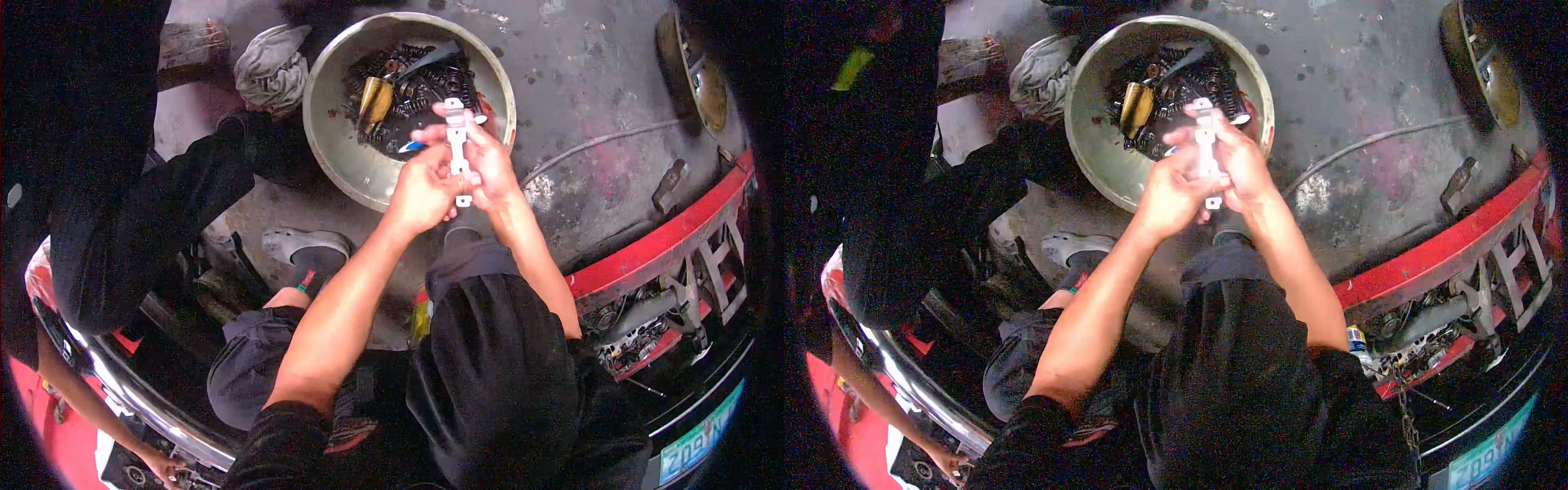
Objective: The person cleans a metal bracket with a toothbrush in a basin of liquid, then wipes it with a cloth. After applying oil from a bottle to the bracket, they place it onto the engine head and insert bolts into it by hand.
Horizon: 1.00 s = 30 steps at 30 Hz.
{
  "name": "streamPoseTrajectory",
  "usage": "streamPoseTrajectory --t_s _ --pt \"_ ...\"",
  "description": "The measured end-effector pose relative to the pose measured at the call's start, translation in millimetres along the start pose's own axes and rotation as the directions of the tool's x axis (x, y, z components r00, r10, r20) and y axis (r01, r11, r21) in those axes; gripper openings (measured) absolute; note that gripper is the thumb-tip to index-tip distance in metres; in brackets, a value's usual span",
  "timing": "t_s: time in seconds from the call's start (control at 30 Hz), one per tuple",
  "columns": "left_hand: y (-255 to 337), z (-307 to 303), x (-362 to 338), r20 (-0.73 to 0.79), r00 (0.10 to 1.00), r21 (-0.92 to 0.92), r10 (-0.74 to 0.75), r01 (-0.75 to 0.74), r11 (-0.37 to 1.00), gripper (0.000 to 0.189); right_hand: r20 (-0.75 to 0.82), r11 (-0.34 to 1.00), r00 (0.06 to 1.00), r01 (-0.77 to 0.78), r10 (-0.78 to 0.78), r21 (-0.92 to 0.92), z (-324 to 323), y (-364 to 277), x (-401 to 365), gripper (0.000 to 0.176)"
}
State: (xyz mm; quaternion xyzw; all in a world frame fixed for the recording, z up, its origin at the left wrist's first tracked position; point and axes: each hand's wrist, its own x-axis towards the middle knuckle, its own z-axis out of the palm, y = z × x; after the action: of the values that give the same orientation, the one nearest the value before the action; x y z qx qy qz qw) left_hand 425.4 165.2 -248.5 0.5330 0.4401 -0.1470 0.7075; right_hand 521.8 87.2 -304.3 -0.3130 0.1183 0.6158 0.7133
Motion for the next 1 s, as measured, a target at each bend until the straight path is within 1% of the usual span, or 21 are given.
streamPoseTrajectory --t_s 0.03,0.07,0.13,0.17,0.2,0.23,0.27,0.37,0.4,0.47,0.6,0.63,0.67,0.73,0.77,0.8,0.83,0.87,0.9,0.93,1.0 --pt "-10 -4 9 0.086 0.996 0.088 -0.029 0.022 0.996 0.013 -0.063 0.999 0.998 0.01 -0.013 -0.043 -5 -3 -5 0.041" --pt "-18 -10 17 0.146 0.971 0.298 0.189 -0.225 0.928 0.015 -0.127 0.996 0.991 0.017 -0.029 -0.088 -11 -4 -9 0.04" --pt "-37 -28 33 0.384 0.772 0.591 0.507 -0.627 0.507 0.018 -0.214 0.977 0.964 0.125 -0.16 -0.171 -13 1 -16 0.033" --pt "-44 -36 47 0.427 0.789 0.639 0.442 -0.609 0.469 0.019 -0.243 0.96 0.942 0.178 -0.23 -0.218 -10 2 -17 0.032" --pt "-53 -38 61 0.312 0.864 0.602 0.396 -0.502 0.621 0.013 -0.265 0.936 0.917 0.227 -0.299 -0.268 -7 2 -16 0.031" --pt "-59 -40 77 0.127 0.872 0.698 0.472 -0.417 0.582 0.015 -0.225 0.914 0.903 0.304 -0.366 -0.268 -2 -2 -15 0.03" --pt "-65 -39 90 -0.053 0.837 0.774 0.544 -0.31 0.552 0.017 -0.215 0.921 0.909 0.302 -0.356 -0.248 2 -5 -17 0.03" --pt "-87 -19 115 -0.34 0.702 0.83 0.625 -0.088 0.551 0.019 -0.203 0.943 0.93 0.267 -0.306 -0.199 10 -13 -17 0.031" --pt "-97 -11 115 -0.129 0.85 0.885 0.511 -0.133 0.446 0.024 -0.229 0.939 0.924 0.255 -0.306 -0.229 6 -9 -15 0.031" --pt "-78 -1 106 -0.235 0.954 0.776 0.188 0.068 0.627 0.03 -0.272 0.929 0.91 0.233 -0.313 -0.289 3 -7 -8 0.031" --pt "-83 -14 99 -0.248 0.799 0.845 0.547 -0.098 0.525 0.034 -0.28 0.956 0.917 0.249 -0.284 -0.157 4 -10 -15 0.029" --pt "-85 -17 97 -0.071 0.931 0.775 0.357 -0.174 0.608 0.035 -0.303 0.961 0.913 0.258 -0.275 -0.096 8 -9 -15 0.028" --pt "-83 -15 85 -0.021 0.967 0.681 0.253 -0.172 0.712 0.034 -0.322 0.968 0.914 0.216 -0.247 -0.131 6 -5 -17 0.028" --pt "-95 -21 80 0.016 0.951 0.65 0.308 -0.244 0.719 0.032 -0.332 0.965 0.917 0.157 -0.221 -0.209 0 -2 -9 0.027" --pt "-78 -28 67 0.017 0.971 0.797 0.236 -0.156 0.584 0.031 -0.283 0.939 0.945 0.062 -0.165 -0.339 3 -5 -11 0.027" --pt "-65 -37 55 -0.064 0.979 0.845 0.195 -0.051 0.532 0.03 -0.287 0.738 0.937 -0.047 -0.202 -0.673 1 0 -9 0.028" --pt "-56 -46 42 -0.146 0.977 0.878 0.153 0.057 0.476 0.029 -0.069 0.301 0.926 0.049 -0.371 -0.952 -9 15 -6 0.026" --pt "-51 -56 30 -0.234 0.959 0.865 0.159 0.131 0.485 0.029 0.206 -0.223 0.89 0.122 -0.408 -0.967 -16 25 0 0.024" --pt "-38 -63 15 -0.29 0.942 0.879 0.171 0.191 0.437 0.029 0.045 -0.276 0.982 -0.009 -0.186 -0.961 -7 24 14 0.023" --pt "-28 -70 2 -0.311 0.927 0.888 0.208 0.206 0.412 0.026 -0.137 -0.357 0.99 -0.116 0.034 -0.927 5 21 33 0.023" --pt "-26 -79 -7 -0.329 0.904 0.877 0.274 0.184 0.444 0.023 -0.179 -0.459 0.984 -0.148 0.024 -0.876 1 43 69 0.027"
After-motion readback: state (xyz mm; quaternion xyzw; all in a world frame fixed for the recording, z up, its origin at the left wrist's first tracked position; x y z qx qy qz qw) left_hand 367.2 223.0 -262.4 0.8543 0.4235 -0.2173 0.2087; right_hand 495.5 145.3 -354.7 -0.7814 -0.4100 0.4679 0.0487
